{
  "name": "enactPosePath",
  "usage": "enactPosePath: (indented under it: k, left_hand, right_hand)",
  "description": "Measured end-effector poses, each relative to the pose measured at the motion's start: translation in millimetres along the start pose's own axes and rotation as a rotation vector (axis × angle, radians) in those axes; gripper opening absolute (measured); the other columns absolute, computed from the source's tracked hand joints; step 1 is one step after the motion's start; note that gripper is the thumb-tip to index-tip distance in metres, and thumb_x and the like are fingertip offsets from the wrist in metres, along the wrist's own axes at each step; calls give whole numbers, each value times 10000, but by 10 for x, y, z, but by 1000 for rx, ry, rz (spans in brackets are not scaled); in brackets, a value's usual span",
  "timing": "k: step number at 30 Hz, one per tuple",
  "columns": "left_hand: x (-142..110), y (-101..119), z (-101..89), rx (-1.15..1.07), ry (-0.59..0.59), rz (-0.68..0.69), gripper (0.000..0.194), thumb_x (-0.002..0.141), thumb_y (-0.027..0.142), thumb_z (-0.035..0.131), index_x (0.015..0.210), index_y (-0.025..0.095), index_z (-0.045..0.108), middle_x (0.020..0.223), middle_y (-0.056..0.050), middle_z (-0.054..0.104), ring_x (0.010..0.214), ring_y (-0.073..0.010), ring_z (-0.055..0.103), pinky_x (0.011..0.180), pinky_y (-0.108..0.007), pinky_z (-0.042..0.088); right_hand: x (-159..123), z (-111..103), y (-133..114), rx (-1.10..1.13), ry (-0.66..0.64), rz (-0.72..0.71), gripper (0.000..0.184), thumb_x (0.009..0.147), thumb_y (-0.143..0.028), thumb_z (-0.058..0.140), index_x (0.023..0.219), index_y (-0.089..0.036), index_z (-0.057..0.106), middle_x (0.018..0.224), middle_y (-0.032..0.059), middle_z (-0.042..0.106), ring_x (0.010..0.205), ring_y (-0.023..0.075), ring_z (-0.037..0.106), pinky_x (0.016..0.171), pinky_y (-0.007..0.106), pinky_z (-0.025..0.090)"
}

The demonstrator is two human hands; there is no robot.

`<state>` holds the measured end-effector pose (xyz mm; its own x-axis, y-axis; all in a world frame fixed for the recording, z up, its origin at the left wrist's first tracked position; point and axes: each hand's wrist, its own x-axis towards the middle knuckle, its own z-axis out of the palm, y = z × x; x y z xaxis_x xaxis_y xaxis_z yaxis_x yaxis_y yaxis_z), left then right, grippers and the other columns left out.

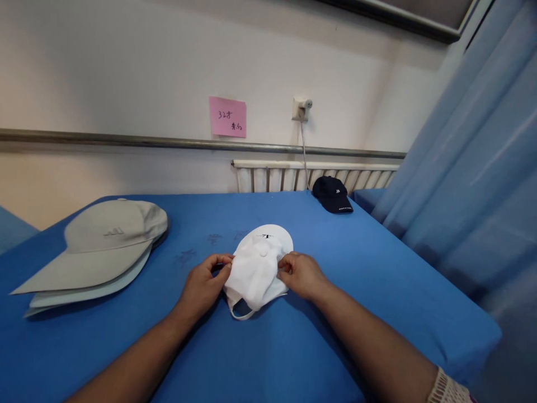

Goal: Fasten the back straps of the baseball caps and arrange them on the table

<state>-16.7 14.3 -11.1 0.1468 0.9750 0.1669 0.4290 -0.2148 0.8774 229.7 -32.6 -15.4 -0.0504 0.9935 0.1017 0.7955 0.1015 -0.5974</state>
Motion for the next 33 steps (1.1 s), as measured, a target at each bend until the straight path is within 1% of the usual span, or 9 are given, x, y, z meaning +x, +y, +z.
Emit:
enactPosePath:
  k: [3, 5, 9, 15, 18, 23, 26, 29, 33]
  left_hand:
    - [-2, 26, 9, -22, -7, -12, 306, 699, 491, 688, 797, 202, 675, 1015, -89, 735, 961, -291, 663, 892, -393, 495]
    - [-5, 44, 12, -44, -3, -19, 313, 688, 495, 693, 788, 199, 676, 1023, -95, 733, 966, -293, 659, 901, -402, 491]
    - [-5, 46, 17, -71, -8, -34, 338, 674, 510, 695, 789, 193, 675, 1032, -104, 730, 986, -298, 656, 898, -399, 495]
    - [3, 14, 22, -66, -3, -50, 340, 679, 511, 694, 791, 191, 670, 1033, -100, 731, 978, -291, 664, 863, -376, 509]
    - [5, 11, 23, -59, -11, -38, 314, 696, 493, 692, 786, 193, 667, 1036, -95, 730, 962, -282, 669, 853, -372, 511]
    - [4, 25, 25, -70, 2, -38, 330, 677, 498, 703, 783, 187, 671, 1009, -105, 734, 945, -292, 670, 823, -381, 523]
    - [1, 44, 14, -58, 0, -42, 324, 681, 497, 700, 784, 191, 672, 1013, -98, 734, 948, -289, 668, 846, -386, 517]
    - [0, 63, -2, -56, 6, -44, 313, 687, 491, 697, 787, 195, 674, 1024, -93, 732, 965, -287, 664, 885, -390, 503]
    - [2, 71, -8, -70, 19, -59, 361, 651, 520, 715, 788, 188, 677, 1006, -97, 737, 949, -293, 669, 869, -394, 517]
  right_hand:
    - [24, 33, -17, -64, -50, 0, 133, 796, -232, 605, 871, -223, 715, 886, 18, 709, 770, 154, 624, 658, 247, 398]
    - [37, 38, -12, -115, -78, 5, 132, 797, -277, 628, 882, -215, 706, 907, 33, 710, 797, 169, 630, 663, 255, 396]
    - [49, 9, -17, -201, -94, -6, 273, 777, -387, 680, 958, -183, 683, 999, 81, 690, 844, 195, 635, 689, 271, 405]
    - [38, -29, -139, -280, -152, -25, 179, 803, -286, 612, 923, -197, 712, 963, 93, 735, 844, 222, 666, 658, 275, 403]
    - [34, -32, -169, -307, -162, -45, 206, 825, -232, 546, 904, -191, 731, 967, 114, 746, 848, 245, 680, 672, 293, 415]
    - [47, -21, -143, -309, -189, -82, 210, 808, -213, 538, 885, -180, 731, 968, 130, 747, 833, 262, 685, 664, 302, 417]
    - [27, -20, -115, -312, -175, -115, 213, 812, -211, 522, 893, -178, 716, 970, 121, 743, 827, 246, 679, 654, 291, 403]
    - [-15, -68, -58, -274, -127, -127, 193, 808, -193, 517, 875, -182, 698, 920, 95, 736, 787, 212, 658, 648, 276, 387]
    - [-47, -222, 94, -57, -10, -101, 112, 785, -157, 543, 787, -181, 652, 752, 21, 684, 641, 136, 572, 588, 241, 354]
